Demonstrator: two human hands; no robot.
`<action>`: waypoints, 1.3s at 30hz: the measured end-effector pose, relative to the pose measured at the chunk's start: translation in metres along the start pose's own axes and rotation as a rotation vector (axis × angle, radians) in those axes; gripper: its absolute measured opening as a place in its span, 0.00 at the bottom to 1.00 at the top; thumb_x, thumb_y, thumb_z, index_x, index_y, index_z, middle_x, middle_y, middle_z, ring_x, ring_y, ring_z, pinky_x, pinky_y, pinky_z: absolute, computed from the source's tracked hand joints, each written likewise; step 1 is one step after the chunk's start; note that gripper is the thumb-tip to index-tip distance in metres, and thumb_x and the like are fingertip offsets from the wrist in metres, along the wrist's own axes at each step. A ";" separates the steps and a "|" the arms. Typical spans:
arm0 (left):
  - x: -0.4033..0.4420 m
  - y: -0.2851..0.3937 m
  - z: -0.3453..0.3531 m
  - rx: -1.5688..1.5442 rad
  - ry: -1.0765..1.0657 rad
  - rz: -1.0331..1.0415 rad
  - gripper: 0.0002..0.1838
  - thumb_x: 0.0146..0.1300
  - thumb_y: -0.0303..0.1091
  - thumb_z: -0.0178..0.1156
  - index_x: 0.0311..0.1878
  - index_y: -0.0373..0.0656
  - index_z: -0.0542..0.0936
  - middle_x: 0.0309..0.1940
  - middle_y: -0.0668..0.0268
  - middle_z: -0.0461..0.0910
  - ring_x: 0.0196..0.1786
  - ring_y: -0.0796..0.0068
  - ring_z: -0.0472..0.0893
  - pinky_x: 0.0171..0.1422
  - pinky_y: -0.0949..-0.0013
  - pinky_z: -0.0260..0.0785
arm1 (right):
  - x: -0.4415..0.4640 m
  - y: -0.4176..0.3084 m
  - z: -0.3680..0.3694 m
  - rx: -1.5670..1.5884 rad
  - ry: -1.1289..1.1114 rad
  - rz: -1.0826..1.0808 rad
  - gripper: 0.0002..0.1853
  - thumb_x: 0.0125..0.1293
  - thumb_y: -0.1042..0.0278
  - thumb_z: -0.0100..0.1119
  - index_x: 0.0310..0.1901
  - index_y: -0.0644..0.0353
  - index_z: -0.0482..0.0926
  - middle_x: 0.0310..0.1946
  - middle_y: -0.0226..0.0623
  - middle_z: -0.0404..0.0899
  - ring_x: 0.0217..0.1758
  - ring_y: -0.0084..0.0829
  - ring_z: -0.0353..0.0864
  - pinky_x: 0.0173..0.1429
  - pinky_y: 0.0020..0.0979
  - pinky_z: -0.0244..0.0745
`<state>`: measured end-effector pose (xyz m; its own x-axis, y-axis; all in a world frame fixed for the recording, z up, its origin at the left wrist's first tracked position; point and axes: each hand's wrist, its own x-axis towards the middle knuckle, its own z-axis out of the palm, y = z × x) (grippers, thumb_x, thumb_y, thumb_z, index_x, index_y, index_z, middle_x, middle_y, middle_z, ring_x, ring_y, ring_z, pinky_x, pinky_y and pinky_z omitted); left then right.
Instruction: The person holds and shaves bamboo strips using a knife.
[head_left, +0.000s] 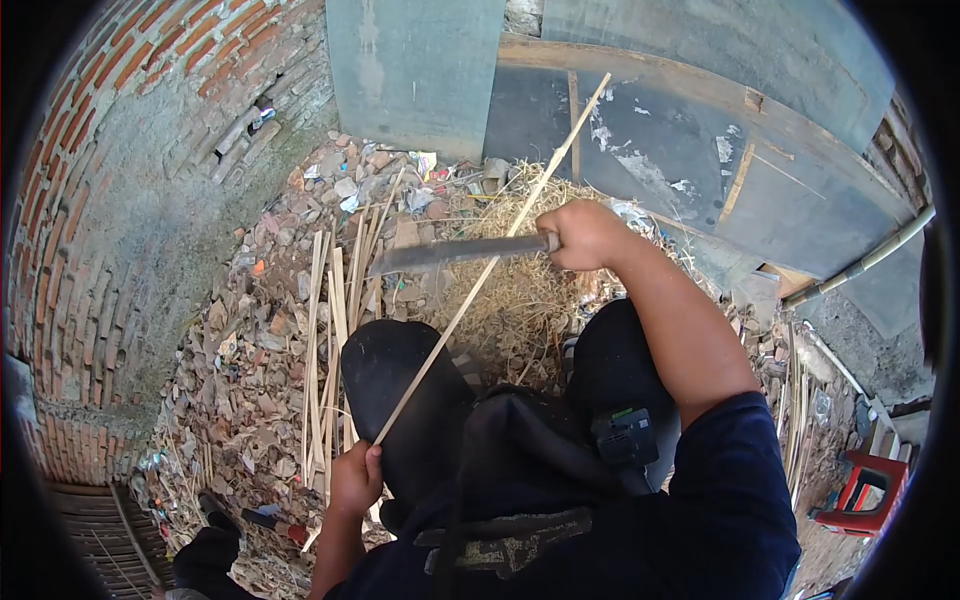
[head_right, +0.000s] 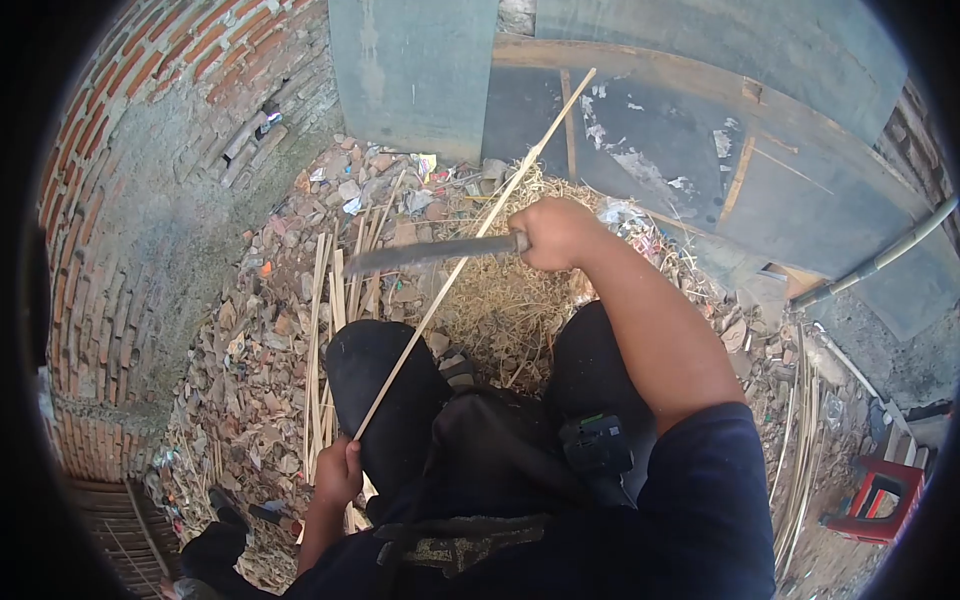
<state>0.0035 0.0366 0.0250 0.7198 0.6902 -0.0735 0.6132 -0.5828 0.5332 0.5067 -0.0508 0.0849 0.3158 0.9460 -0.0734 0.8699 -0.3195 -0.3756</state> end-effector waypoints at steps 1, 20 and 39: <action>-0.004 -0.001 0.001 0.026 0.014 -0.003 0.22 0.81 0.43 0.48 0.32 0.36 0.72 0.19 0.45 0.73 0.25 0.38 0.77 0.29 0.50 0.65 | 0.007 0.015 0.004 0.061 0.023 0.092 0.12 0.53 0.66 0.63 0.39 0.58 0.84 0.36 0.48 0.86 0.43 0.52 0.86 0.51 0.49 0.79; -0.010 -0.001 0.007 0.075 0.103 -0.036 0.20 0.78 0.42 0.52 0.31 0.40 0.73 0.19 0.46 0.76 0.26 0.36 0.79 0.30 0.44 0.68 | 0.021 0.059 -0.006 0.118 0.172 0.318 0.13 0.55 0.65 0.63 0.42 0.54 0.85 0.38 0.47 0.87 0.45 0.51 0.86 0.53 0.48 0.80; -0.007 0.023 -0.002 0.030 0.060 -0.054 0.23 0.81 0.44 0.46 0.32 0.36 0.72 0.19 0.47 0.73 0.24 0.41 0.78 0.29 0.49 0.65 | 0.004 0.042 -0.005 0.588 0.153 0.287 0.13 0.63 0.64 0.70 0.46 0.59 0.83 0.40 0.37 0.88 0.32 0.27 0.80 0.38 0.34 0.76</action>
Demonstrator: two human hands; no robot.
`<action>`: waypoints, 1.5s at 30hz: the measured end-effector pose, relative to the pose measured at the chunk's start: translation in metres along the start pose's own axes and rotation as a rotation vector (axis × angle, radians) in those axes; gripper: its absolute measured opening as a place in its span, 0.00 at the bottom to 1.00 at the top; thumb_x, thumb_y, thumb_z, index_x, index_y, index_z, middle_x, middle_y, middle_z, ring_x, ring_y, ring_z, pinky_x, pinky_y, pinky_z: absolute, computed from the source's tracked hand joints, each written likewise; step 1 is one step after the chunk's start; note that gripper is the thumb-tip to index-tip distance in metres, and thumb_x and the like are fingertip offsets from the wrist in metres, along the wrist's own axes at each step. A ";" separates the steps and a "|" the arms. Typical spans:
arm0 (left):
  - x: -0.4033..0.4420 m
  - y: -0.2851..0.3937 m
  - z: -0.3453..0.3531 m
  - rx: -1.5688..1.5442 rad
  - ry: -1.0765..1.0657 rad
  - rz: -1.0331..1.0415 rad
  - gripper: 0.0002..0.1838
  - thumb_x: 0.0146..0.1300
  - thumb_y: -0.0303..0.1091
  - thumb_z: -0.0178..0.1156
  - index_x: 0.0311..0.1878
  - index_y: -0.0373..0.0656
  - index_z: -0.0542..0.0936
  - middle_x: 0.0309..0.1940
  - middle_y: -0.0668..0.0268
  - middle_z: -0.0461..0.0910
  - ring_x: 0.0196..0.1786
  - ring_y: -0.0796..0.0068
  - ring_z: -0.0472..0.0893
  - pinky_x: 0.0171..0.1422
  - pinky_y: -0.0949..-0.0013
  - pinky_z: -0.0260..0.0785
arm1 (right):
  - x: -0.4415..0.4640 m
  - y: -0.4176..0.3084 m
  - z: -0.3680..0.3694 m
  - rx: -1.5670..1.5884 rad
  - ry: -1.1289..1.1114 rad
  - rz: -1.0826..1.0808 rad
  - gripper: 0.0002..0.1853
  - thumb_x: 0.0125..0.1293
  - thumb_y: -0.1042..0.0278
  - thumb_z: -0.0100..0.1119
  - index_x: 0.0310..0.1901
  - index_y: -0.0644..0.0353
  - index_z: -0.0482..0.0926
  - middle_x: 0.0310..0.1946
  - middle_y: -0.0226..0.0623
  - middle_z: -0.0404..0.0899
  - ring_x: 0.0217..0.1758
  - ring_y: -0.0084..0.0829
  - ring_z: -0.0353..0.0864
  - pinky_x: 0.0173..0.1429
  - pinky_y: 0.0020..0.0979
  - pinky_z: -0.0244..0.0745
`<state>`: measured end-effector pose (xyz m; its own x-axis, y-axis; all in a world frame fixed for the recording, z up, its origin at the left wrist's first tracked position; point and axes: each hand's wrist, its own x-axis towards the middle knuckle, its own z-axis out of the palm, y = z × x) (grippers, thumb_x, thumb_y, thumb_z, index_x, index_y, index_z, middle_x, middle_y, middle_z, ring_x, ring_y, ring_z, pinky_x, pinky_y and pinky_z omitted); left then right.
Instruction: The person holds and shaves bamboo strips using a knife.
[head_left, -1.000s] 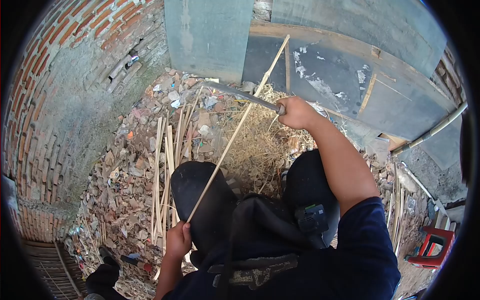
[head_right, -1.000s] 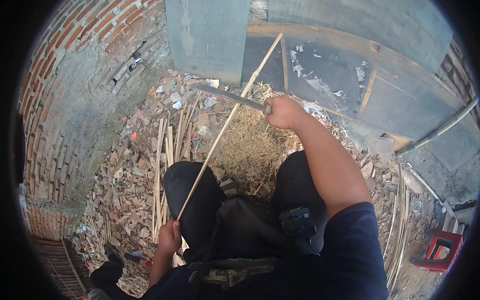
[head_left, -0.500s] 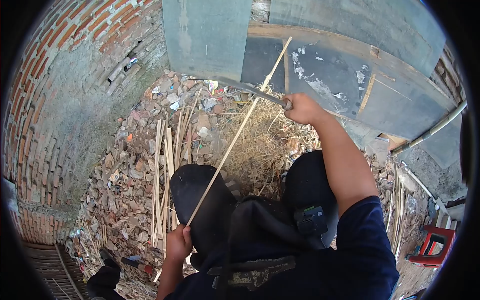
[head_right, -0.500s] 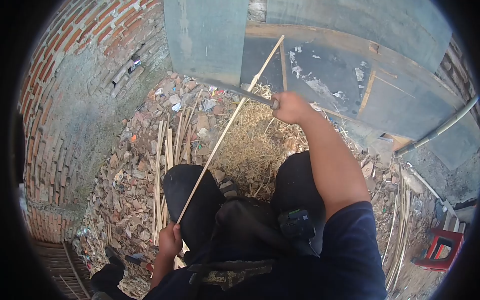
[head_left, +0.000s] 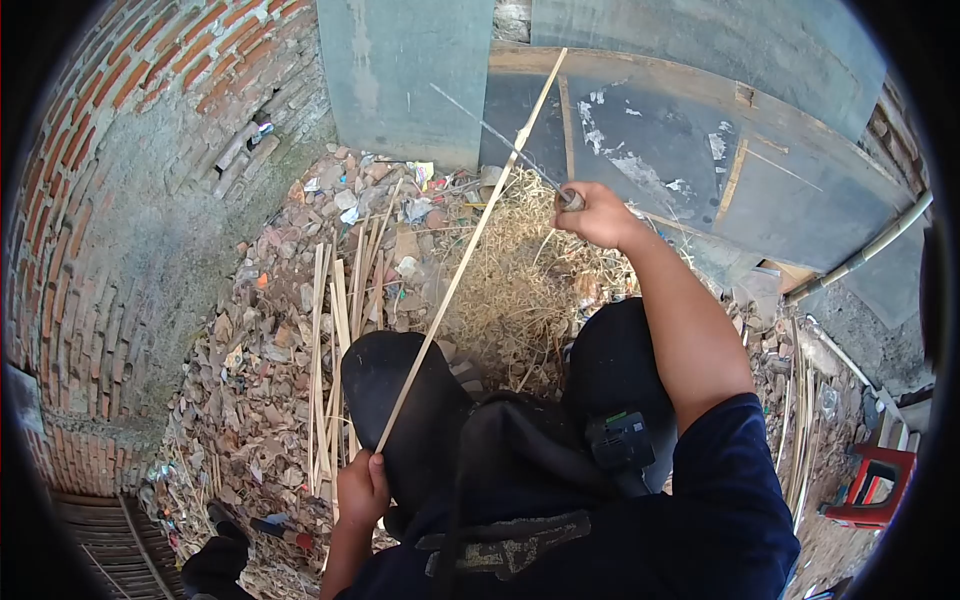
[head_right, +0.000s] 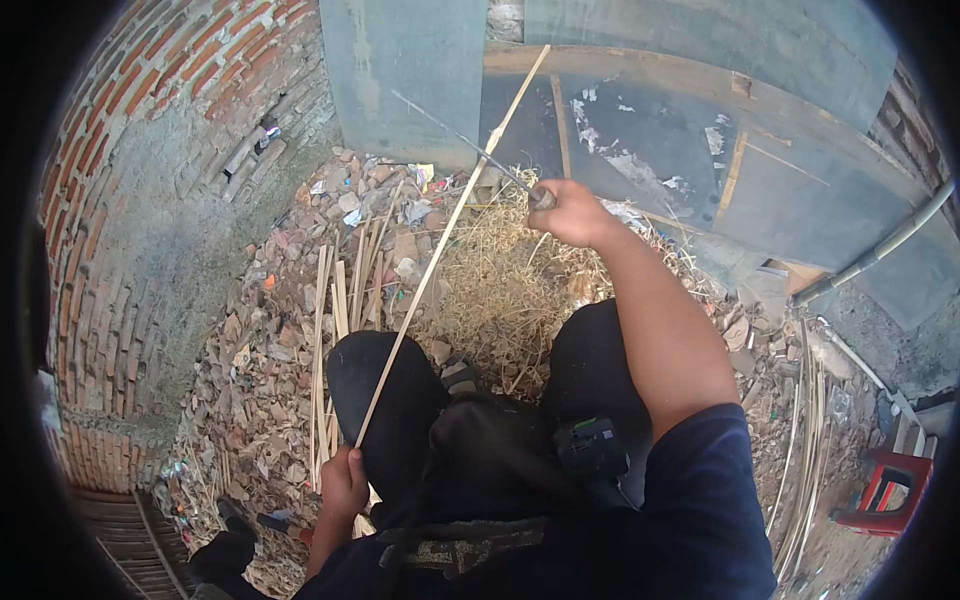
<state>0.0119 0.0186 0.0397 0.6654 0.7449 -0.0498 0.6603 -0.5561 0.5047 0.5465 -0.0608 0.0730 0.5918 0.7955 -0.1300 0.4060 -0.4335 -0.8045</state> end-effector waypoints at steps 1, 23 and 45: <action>0.003 0.008 -0.001 0.002 0.012 -0.002 0.23 0.81 0.45 0.46 0.32 0.36 0.72 0.19 0.47 0.74 0.25 0.40 0.78 0.29 0.49 0.65 | 0.000 -0.004 0.002 0.145 -0.047 -0.032 0.13 0.62 0.65 0.70 0.46 0.59 0.83 0.38 0.36 0.86 0.30 0.26 0.79 0.37 0.33 0.76; 0.023 0.054 -0.003 0.105 0.004 0.039 0.16 0.78 0.43 0.51 0.37 0.40 0.75 0.23 0.46 0.80 0.28 0.37 0.81 0.32 0.40 0.70 | -0.021 -0.040 0.028 0.541 -0.381 -0.237 0.15 0.61 0.77 0.65 0.50 0.58 0.84 0.31 0.31 0.83 0.24 0.19 0.75 0.30 0.26 0.72; -0.069 -0.075 -0.015 0.103 0.079 -0.110 0.24 0.58 0.37 0.74 0.54 0.39 0.77 0.36 0.54 0.82 0.38 0.52 0.86 0.39 0.54 0.77 | -0.025 -0.043 0.019 0.454 -0.183 -0.245 0.16 0.60 0.75 0.66 0.51 0.57 0.86 0.28 0.27 0.81 0.25 0.19 0.76 0.32 0.26 0.72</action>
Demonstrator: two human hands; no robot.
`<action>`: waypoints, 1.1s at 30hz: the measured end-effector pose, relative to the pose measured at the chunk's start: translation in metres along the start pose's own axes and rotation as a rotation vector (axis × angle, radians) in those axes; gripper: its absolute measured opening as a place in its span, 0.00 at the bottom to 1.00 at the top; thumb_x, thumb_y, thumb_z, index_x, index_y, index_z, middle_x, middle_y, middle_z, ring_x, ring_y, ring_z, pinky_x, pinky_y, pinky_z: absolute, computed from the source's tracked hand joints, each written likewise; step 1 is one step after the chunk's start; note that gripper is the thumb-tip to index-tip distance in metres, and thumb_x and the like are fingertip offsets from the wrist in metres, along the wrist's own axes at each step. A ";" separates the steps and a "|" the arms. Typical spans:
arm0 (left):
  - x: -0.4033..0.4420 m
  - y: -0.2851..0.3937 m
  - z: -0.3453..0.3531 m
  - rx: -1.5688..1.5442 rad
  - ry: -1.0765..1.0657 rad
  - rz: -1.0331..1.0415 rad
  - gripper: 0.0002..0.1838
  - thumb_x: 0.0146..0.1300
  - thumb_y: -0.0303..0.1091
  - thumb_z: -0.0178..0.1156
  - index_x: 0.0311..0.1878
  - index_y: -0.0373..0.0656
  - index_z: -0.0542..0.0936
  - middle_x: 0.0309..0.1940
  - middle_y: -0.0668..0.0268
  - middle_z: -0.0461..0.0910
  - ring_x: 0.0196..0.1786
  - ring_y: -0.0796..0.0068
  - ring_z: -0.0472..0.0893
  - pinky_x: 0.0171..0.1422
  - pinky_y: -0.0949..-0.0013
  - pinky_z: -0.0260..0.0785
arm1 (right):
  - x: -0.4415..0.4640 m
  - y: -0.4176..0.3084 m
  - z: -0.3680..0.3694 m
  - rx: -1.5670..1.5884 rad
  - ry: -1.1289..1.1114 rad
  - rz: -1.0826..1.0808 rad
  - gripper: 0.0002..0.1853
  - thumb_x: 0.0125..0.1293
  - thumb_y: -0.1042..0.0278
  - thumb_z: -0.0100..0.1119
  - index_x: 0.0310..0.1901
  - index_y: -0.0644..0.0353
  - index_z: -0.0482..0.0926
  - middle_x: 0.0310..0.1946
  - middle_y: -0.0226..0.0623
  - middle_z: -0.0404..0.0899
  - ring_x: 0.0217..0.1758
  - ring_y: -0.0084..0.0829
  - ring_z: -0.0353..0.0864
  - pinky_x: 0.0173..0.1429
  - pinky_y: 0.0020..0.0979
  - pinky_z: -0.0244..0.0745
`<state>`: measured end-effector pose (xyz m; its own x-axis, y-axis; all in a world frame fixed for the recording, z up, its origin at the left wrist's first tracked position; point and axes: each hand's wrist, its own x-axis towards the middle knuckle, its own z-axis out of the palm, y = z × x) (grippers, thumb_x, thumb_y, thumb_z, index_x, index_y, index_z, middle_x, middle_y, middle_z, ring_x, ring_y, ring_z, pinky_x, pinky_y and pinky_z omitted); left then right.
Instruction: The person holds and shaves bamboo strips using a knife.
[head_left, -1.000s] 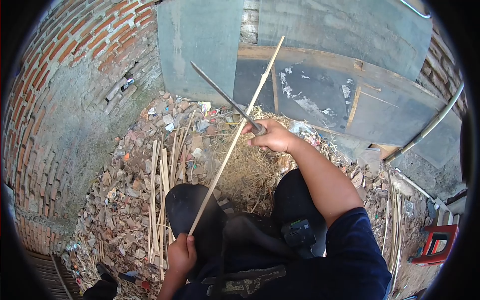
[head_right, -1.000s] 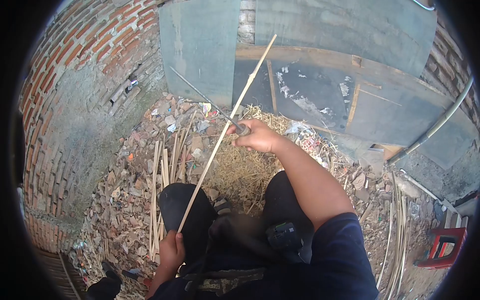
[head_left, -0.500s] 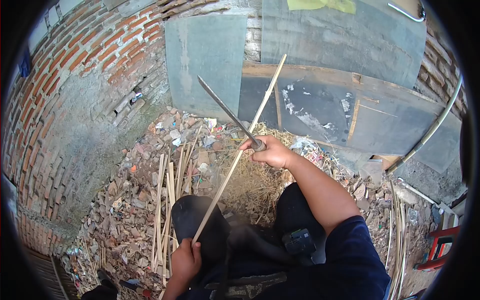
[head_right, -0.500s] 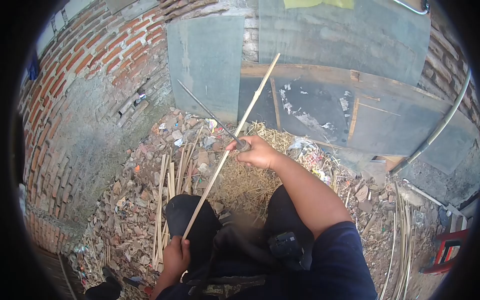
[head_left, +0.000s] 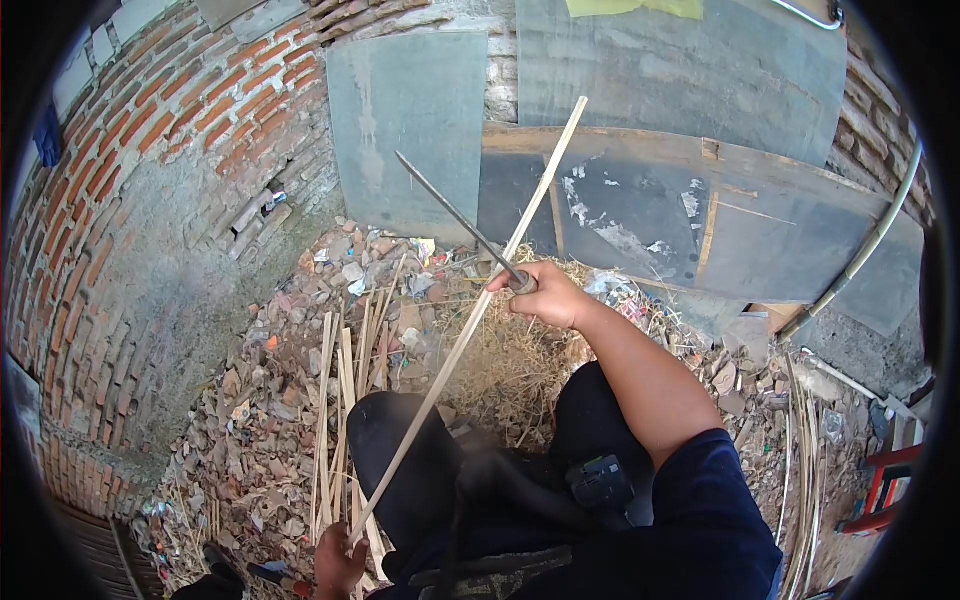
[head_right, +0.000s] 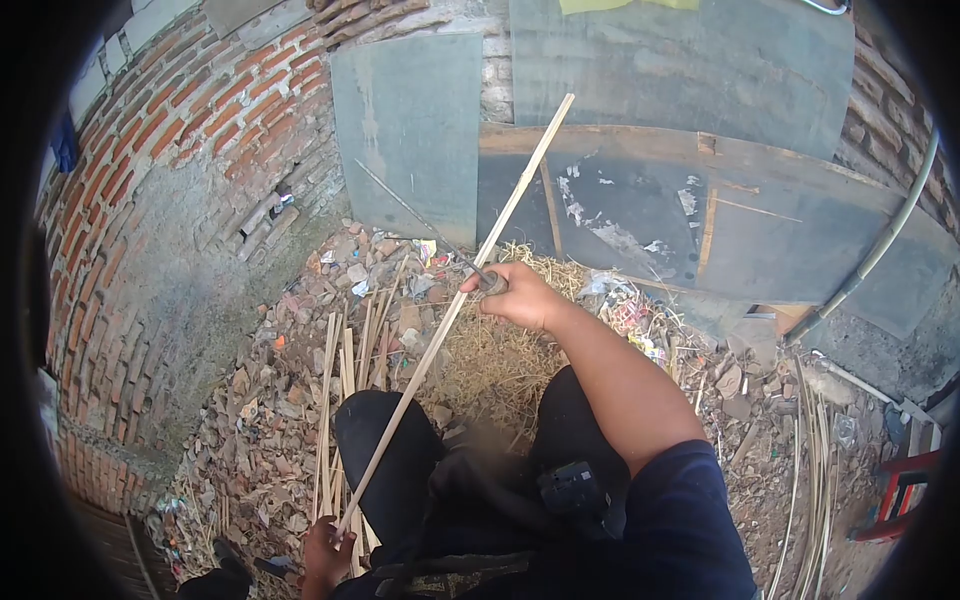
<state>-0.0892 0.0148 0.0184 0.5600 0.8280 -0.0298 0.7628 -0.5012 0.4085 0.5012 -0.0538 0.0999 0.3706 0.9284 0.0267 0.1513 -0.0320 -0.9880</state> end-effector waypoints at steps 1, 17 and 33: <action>-0.006 -0.003 -0.001 0.038 -0.038 -0.040 0.22 0.58 0.36 0.74 0.52 0.39 0.78 0.35 0.54 0.83 0.38 0.51 0.86 0.38 0.53 0.77 | 0.000 0.002 -0.001 0.003 0.008 -0.006 0.17 0.60 0.76 0.66 0.52 0.57 0.86 0.29 0.28 0.82 0.26 0.19 0.76 0.33 0.26 0.73; 0.014 0.018 0.019 0.255 0.010 -0.021 0.13 0.67 0.43 0.66 0.36 0.43 0.79 0.25 0.51 0.81 0.29 0.43 0.82 0.34 0.44 0.72 | -0.002 0.002 -0.008 -0.012 0.096 -0.111 0.18 0.60 0.74 0.69 0.53 0.54 0.86 0.25 0.24 0.78 0.24 0.17 0.72 0.31 0.26 0.67; 0.089 0.043 -0.144 0.686 0.567 0.204 0.12 0.61 0.35 0.69 0.37 0.42 0.75 0.26 0.58 0.78 0.30 0.48 0.78 0.39 0.50 0.68 | -0.004 0.001 -0.014 -0.474 0.483 -0.444 0.14 0.58 0.67 0.74 0.45 0.60 0.86 0.44 0.44 0.88 0.48 0.48 0.86 0.55 0.41 0.80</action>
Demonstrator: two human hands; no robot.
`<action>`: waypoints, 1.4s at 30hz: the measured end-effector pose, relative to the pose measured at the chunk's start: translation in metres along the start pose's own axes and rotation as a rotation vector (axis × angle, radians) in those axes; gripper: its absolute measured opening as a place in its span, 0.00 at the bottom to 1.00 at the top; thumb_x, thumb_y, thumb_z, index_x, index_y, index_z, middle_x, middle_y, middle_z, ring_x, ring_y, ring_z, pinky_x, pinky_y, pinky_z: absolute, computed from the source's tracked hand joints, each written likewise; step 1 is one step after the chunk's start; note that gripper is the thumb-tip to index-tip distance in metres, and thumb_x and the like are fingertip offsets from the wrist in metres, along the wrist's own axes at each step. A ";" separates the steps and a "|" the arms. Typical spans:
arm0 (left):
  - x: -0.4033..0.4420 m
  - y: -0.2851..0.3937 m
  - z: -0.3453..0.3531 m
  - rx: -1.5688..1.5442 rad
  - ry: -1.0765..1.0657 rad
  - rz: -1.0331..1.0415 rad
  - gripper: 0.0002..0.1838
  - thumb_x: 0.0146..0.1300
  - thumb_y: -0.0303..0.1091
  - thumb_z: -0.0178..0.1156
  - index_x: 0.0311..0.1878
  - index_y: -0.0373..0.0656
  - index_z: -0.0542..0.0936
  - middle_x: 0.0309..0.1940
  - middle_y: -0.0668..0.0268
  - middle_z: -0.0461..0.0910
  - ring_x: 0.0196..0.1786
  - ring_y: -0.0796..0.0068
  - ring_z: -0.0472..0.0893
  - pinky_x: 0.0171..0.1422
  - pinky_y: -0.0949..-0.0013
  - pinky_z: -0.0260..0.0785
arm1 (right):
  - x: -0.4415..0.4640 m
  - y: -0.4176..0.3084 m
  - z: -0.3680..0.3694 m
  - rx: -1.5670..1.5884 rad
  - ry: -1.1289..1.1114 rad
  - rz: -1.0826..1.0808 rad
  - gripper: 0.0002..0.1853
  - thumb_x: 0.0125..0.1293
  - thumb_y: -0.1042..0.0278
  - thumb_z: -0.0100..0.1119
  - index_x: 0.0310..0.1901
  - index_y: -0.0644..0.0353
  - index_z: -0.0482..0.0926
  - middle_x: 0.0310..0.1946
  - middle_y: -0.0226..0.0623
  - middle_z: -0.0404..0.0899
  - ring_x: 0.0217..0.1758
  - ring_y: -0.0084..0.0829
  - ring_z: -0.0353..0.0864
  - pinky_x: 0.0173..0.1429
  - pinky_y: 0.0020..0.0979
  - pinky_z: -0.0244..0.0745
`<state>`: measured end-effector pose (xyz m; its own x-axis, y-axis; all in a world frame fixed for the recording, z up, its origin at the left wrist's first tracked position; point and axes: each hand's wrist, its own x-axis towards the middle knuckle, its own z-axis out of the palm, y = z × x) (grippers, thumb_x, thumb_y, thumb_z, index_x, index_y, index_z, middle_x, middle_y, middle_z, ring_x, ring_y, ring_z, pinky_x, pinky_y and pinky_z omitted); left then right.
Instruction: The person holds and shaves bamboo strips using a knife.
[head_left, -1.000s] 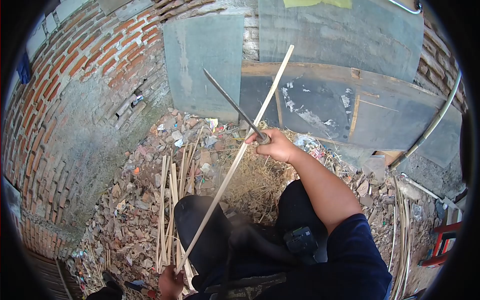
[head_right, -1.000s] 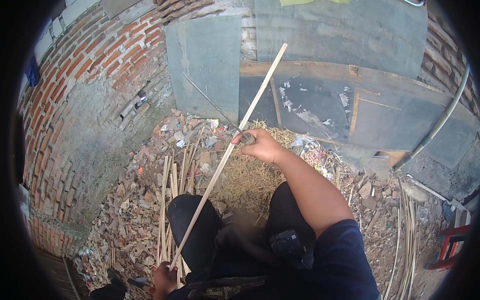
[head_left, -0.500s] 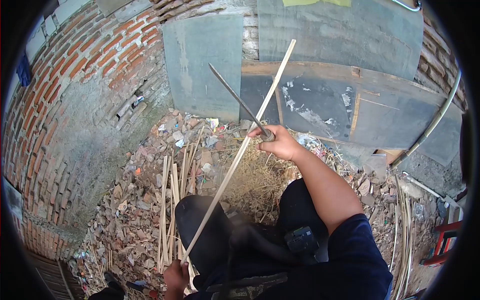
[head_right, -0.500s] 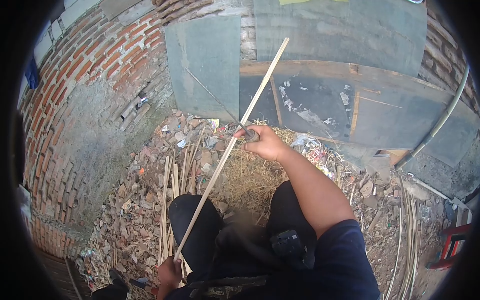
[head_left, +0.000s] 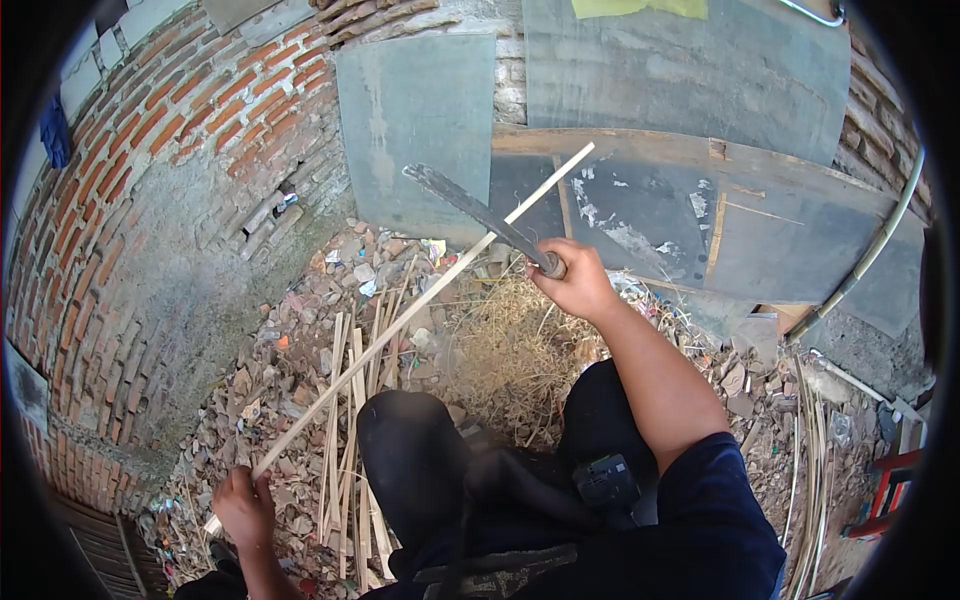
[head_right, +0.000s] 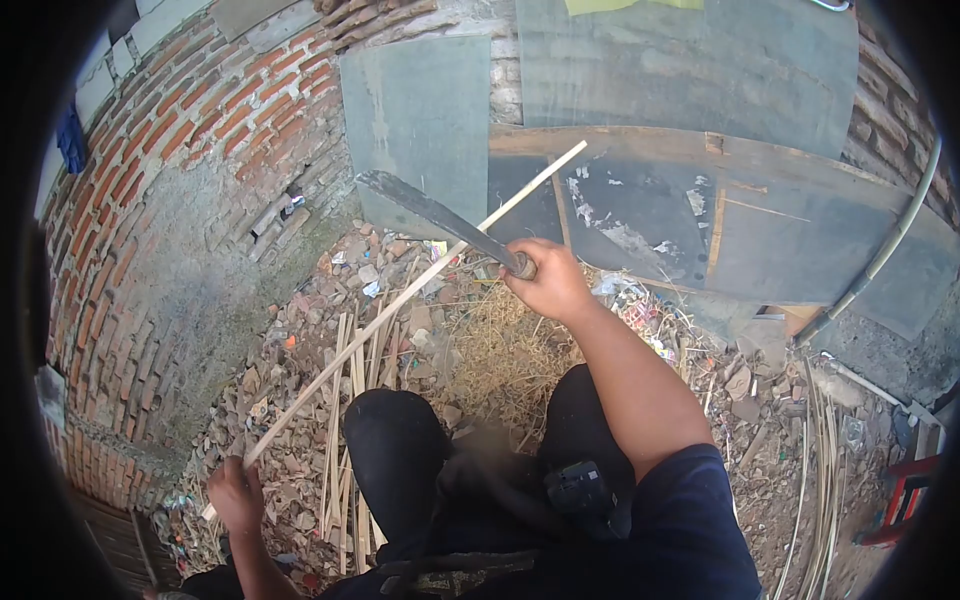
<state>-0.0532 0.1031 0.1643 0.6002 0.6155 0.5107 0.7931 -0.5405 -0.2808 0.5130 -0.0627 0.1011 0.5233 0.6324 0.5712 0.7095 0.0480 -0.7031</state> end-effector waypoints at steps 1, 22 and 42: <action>0.013 -0.008 -0.007 0.026 0.006 0.006 0.12 0.60 0.36 0.69 0.38 0.42 0.75 0.27 0.59 0.78 0.31 0.49 0.79 0.41 0.50 0.68 | 0.000 -0.001 0.001 -0.016 0.013 -0.036 0.14 0.58 0.67 0.74 0.44 0.60 0.86 0.44 0.44 0.88 0.48 0.48 0.87 0.54 0.41 0.80; 0.196 0.075 -0.148 0.012 0.331 0.317 0.14 0.54 0.23 0.70 0.43 0.41 0.78 0.31 0.60 0.79 0.41 0.54 0.78 0.59 0.52 0.64 | -0.021 -0.052 0.046 0.447 -0.587 0.058 0.13 0.64 0.63 0.75 0.47 0.59 0.86 0.45 0.35 0.88 0.54 0.29 0.84 0.62 0.35 0.76; 0.159 0.210 0.009 -0.994 0.381 0.127 0.30 0.68 0.28 0.61 0.72 0.37 0.65 0.71 0.52 0.66 0.74 0.56 0.67 0.77 0.50 0.57 | -0.011 -0.056 0.002 0.565 -0.176 0.043 0.10 0.66 0.69 0.74 0.45 0.60 0.83 0.41 0.33 0.87 0.48 0.23 0.84 0.57 0.31 0.77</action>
<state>0.2101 0.0928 0.1791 0.4649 0.3951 0.7923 0.1842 -0.9185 0.3500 0.4664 -0.0708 0.1333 0.4258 0.7591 0.4925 0.3030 0.3933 -0.8681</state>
